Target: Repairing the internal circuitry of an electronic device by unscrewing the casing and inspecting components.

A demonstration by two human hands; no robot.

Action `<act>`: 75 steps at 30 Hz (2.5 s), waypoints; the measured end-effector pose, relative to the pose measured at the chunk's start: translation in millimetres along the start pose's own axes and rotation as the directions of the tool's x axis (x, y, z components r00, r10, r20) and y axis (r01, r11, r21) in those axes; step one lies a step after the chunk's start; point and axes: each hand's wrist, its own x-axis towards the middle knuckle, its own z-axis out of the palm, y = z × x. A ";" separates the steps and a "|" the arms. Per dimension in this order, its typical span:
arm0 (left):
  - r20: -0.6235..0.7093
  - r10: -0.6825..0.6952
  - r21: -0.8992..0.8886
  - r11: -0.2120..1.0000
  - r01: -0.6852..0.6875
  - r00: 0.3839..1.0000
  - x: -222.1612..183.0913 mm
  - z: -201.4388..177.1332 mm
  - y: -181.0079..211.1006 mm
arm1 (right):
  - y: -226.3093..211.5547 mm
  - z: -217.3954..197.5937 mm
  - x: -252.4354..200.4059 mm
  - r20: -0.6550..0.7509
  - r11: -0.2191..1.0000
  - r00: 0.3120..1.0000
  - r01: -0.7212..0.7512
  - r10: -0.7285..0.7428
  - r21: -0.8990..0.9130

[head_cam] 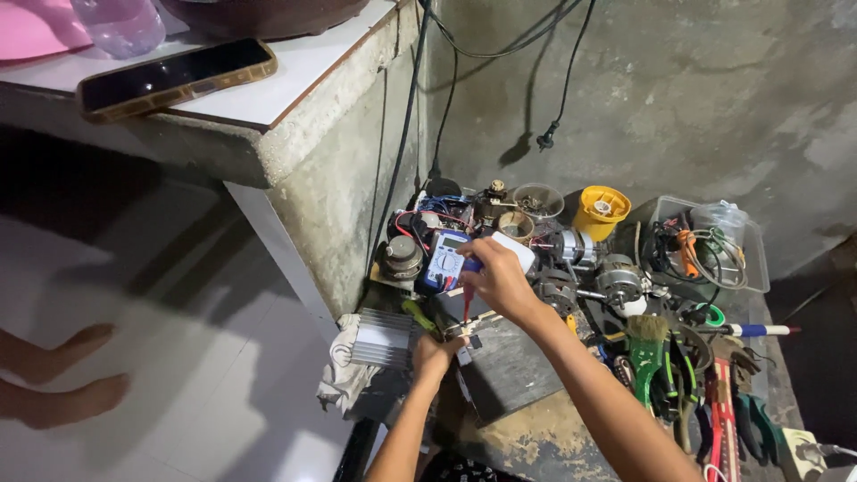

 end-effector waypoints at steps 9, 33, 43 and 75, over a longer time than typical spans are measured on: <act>-0.083 0.420 0.286 0.879 -0.382 0.904 -56.4 -27.0 82.9 | -9.0 -4.7 -8.4 -0.111 0.988 0.992 -0.081 0.067 -0.134; 0.016 0.579 0.318 0.770 -0.553 0.815 39.8 15.8 -2.6 | -24.0 -12.1 -11.5 0.097 0.995 0.995 -0.006 0.017 -0.104; -0.004 0.604 0.302 0.761 -0.575 0.797 50.4 16.3 -11.6 | -31.4 -18.8 -8.3 0.167 1.000 0.986 -0.009 0.008 0.003; 0.196 0.543 0.406 0.713 -0.572 0.816 47.2 8.1 2.1 | -23.1 -9.6 -10.1 0.093 0.992 0.996 -0.005 -0.006 0.123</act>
